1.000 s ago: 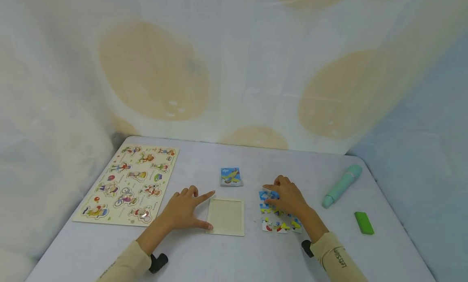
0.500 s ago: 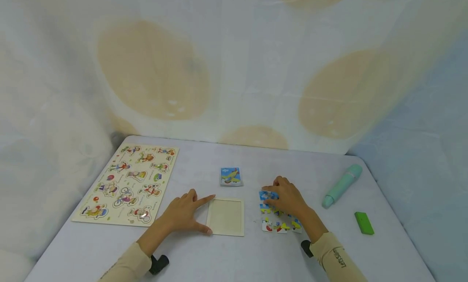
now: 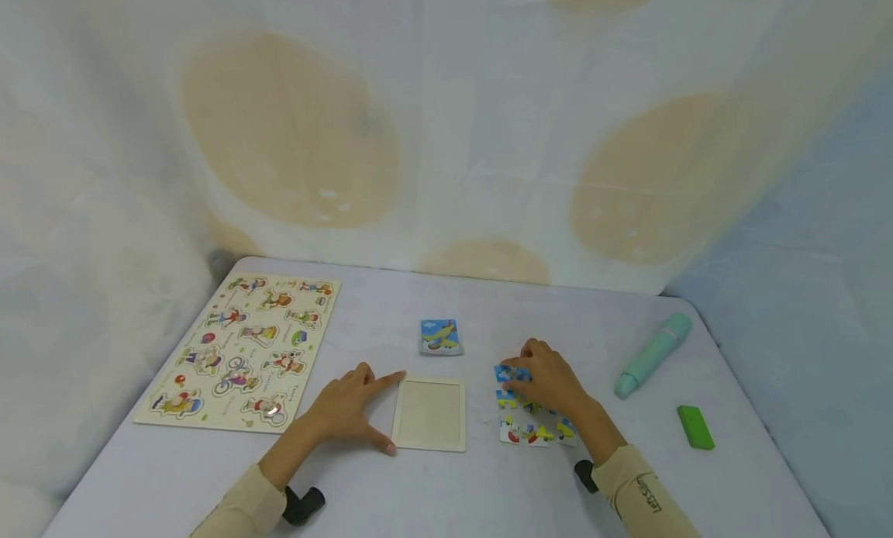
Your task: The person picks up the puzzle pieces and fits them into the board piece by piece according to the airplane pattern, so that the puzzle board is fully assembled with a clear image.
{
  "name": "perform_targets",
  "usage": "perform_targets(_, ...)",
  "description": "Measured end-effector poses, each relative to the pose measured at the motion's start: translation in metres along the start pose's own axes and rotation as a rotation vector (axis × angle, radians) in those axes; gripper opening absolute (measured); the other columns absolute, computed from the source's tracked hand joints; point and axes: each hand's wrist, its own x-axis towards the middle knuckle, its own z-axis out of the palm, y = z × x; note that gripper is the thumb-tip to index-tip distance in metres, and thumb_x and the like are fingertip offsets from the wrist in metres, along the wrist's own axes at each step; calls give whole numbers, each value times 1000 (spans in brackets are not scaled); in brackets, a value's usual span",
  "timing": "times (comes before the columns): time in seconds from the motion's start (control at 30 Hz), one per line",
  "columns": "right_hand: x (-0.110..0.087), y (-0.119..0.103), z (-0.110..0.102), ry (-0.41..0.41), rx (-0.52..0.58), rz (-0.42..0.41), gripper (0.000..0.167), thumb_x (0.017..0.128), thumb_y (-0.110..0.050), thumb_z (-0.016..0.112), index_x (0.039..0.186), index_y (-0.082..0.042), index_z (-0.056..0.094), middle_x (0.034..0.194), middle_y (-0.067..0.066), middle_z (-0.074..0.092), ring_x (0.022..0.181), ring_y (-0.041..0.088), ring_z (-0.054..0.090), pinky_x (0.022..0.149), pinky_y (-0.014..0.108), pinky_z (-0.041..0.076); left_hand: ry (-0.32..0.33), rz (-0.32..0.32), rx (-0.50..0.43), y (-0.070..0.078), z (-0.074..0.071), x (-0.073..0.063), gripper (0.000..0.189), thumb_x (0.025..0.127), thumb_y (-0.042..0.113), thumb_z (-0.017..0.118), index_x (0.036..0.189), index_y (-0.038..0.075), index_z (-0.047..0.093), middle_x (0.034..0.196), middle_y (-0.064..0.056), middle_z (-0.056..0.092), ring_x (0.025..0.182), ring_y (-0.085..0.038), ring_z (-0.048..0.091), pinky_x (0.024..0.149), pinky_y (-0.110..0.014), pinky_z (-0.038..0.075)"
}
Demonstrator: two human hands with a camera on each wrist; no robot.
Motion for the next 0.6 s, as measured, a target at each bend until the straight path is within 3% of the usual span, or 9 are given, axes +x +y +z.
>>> perform_targets(0.6,2,1,2,7,48,-26,37,82,-33,80,111,-9,75,106,4,56,97,19,52,84,41,48,55,-69,-32,1,10,2,109,47,74,84,144,35,52,92,3,36,80,-14,35,64,-32,26)
